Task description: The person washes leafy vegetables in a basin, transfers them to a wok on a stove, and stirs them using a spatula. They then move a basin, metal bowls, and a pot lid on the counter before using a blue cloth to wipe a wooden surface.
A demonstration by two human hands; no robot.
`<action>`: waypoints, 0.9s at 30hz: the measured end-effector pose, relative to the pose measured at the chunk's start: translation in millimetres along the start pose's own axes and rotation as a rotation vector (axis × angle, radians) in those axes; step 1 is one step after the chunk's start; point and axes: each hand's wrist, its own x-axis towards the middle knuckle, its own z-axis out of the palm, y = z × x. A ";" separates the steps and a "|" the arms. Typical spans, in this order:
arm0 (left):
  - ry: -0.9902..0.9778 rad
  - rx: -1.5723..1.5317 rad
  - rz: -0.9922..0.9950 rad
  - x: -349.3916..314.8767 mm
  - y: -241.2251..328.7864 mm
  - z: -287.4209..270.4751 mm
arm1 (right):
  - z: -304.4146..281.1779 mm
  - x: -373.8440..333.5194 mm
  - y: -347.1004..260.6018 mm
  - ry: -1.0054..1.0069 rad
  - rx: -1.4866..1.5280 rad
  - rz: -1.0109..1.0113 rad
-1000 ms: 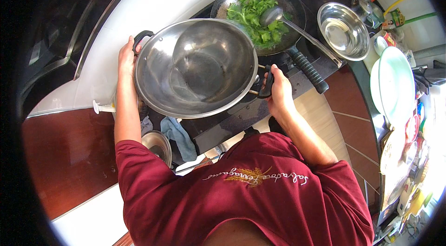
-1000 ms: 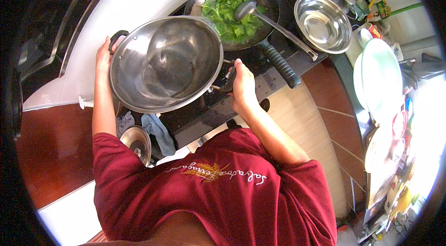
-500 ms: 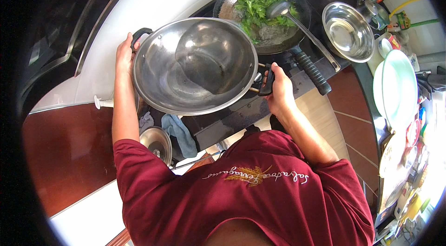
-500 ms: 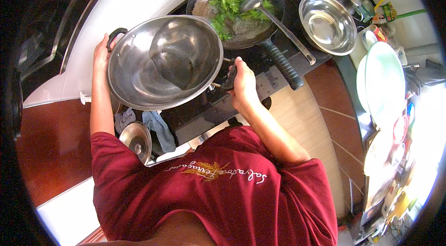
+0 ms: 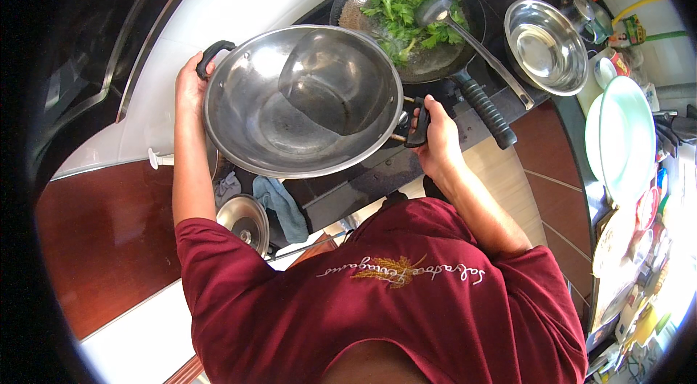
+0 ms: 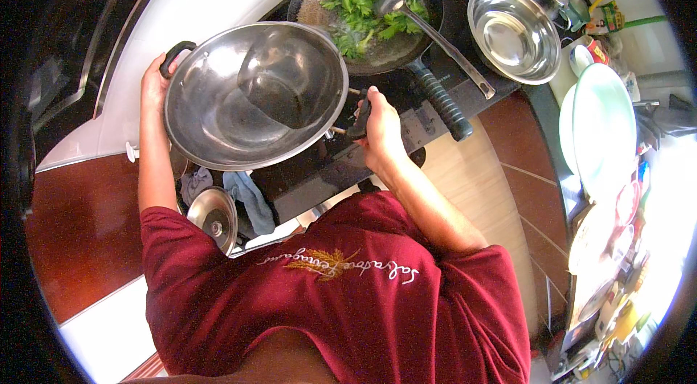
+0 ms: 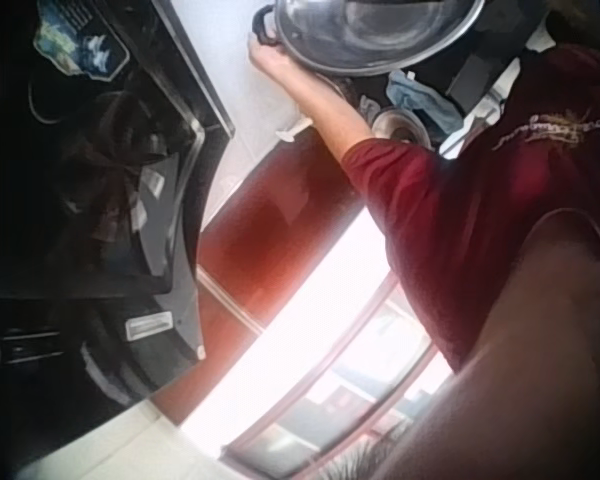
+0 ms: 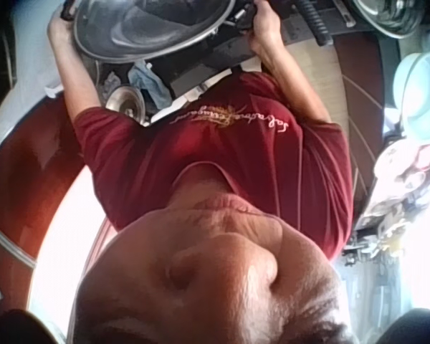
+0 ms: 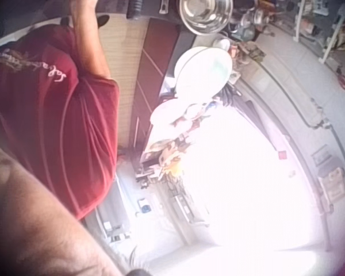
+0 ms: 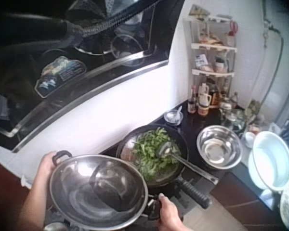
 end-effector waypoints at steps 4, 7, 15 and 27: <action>0.018 0.017 0.026 6.2 2.6 0.3 | -0.9 2.7 -1.5 -0.010 0.016 0.018; 0.044 0.033 0.025 3.7 6.6 9.5 | -1.7 4.5 -3.2 -0.001 0.002 0.022; 0.013 0.038 0.050 -1.7 8.7 11.4 | -2.9 3.1 -3.0 -0.046 0.000 -0.010; -0.041 -0.102 -0.055 -5.9 -37.2 -39.0 | 3.1 2.4 13.8 -0.049 -0.239 -0.514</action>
